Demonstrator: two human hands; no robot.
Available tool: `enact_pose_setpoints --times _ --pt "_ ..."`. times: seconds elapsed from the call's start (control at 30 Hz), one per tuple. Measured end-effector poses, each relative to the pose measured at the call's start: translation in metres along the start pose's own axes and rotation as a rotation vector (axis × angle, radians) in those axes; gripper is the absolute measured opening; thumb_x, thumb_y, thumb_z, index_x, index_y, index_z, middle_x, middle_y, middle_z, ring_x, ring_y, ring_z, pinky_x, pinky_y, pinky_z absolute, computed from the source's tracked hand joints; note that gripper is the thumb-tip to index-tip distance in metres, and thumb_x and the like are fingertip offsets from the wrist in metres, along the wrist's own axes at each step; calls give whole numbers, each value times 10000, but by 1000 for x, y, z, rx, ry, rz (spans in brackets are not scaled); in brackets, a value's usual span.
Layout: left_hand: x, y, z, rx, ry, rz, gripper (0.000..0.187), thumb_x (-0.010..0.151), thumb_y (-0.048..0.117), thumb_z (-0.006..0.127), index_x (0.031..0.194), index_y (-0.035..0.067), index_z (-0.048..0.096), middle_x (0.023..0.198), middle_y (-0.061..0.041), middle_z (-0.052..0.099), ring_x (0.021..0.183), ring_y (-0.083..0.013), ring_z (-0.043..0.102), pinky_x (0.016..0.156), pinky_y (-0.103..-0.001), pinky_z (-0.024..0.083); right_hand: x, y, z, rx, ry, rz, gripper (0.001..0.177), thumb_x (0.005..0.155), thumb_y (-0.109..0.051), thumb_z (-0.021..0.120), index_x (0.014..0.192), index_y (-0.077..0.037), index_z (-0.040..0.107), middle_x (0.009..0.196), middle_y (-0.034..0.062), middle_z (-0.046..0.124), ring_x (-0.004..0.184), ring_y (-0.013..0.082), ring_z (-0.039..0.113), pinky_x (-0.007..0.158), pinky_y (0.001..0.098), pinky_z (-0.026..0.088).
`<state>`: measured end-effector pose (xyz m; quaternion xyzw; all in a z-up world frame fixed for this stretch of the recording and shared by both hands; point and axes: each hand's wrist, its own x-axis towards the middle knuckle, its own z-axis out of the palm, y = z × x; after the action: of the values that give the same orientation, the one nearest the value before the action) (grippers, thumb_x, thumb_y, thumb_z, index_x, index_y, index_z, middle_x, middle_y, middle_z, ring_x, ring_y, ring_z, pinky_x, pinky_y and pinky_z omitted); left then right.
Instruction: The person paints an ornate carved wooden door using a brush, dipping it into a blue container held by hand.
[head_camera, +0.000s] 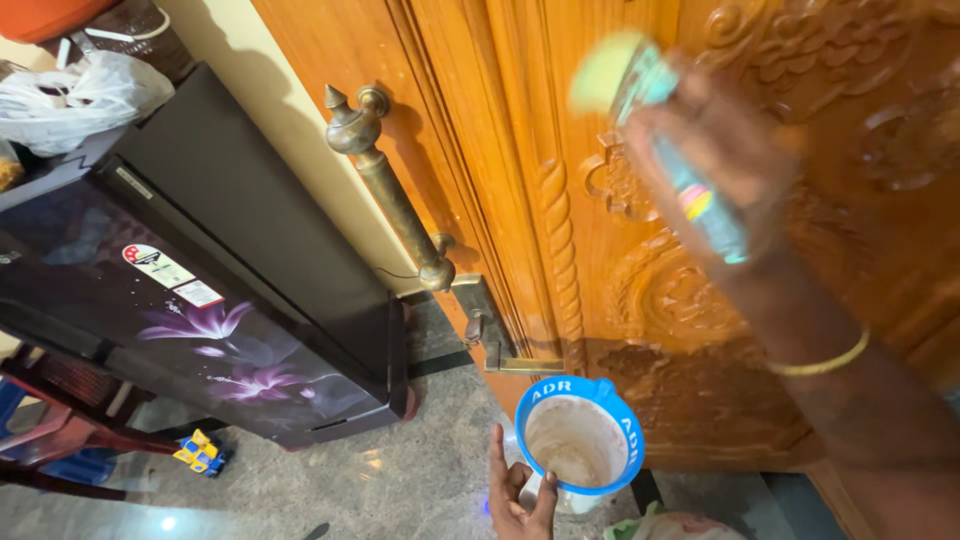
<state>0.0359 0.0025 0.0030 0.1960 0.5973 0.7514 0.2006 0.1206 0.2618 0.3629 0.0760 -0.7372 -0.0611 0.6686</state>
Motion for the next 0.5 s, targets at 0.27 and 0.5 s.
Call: enact_pose_setpoints --times 0.27,0.5 --pt "-6 -2 -11 -1 36 -12 1014 728 -139 671 1616 130 260 666 -57 667 638 -126 672 650 -211 492 -80 -6 30 299 -333 230 278 945 6 748 1219 22 709 1420 313 581 1223 376 674 930 356 578" --pt "-11 -6 -20 26 42 -7 1028 741 -123 678 1632 141 239 704 -66 722 693 -142 718 717 -231 516 -195 -15 46 315 -944 598 85 870 -57 707 951 -66 729 952 110 714 843 255 709 754 338 575"
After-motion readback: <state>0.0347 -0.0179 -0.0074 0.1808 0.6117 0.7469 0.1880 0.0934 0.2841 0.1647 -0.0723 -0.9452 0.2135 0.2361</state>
